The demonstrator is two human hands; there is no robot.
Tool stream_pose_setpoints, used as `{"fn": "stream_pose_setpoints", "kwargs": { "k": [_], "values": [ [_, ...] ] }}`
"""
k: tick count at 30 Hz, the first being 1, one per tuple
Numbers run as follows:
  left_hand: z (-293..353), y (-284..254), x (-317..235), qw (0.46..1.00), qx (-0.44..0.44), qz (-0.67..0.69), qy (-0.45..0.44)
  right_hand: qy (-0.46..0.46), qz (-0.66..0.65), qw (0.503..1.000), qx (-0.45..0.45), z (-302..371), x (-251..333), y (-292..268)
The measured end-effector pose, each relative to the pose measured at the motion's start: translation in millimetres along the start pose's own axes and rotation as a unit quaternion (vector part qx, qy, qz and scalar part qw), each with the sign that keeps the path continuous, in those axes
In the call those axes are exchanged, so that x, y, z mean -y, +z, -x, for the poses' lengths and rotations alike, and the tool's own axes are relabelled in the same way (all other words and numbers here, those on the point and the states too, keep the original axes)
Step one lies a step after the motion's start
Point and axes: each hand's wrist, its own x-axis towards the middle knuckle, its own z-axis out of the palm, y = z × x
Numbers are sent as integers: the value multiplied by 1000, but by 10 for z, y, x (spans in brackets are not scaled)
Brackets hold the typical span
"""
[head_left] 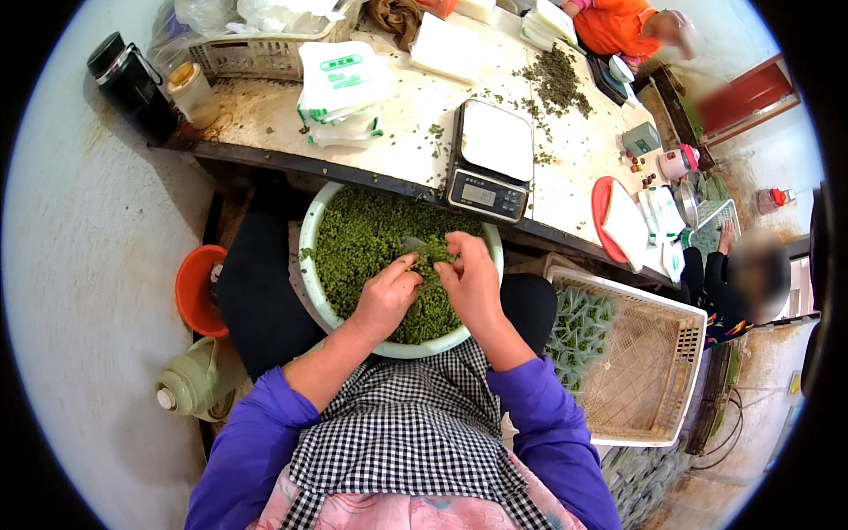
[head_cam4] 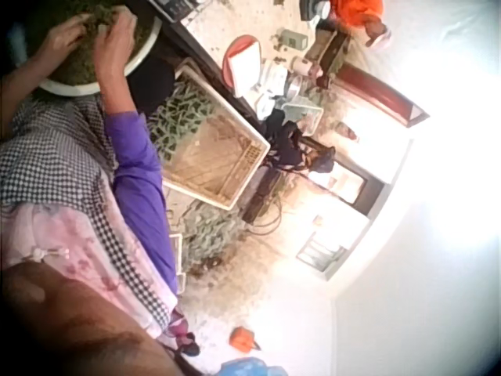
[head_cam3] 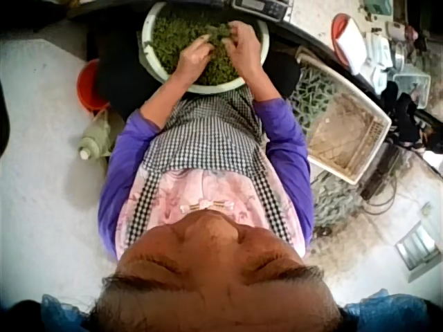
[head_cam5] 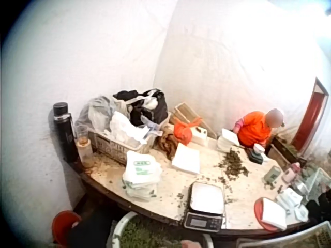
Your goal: The person scoops green tea leaves from a large bowl into small mesh bags, weighs each bag on a digital scale, and places the filled bags into a basket. The process is repeated continuously.
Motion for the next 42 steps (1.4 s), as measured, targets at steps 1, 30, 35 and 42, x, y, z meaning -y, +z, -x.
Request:
{"fn": "stream_pose_setpoints", "kwargs": {
  "k": [1, 30, 35, 42],
  "values": [
    [16, 17, 9, 1000, 1, 8, 3, -12, 77, 997, -19, -44, 81, -40],
    [153, 80, 4, 999, 20, 27, 30, -11, 244, 966, 84, -184, -251, 259],
    [98, -81, -6, 1000, 1, 28, -6, 14, 155, 983, 101, -156, 274, -89],
    [182, 162, -11, 998, 0, 28, 60, -15, 234, 969, 82, -88, -169, 116]
  ]
}}
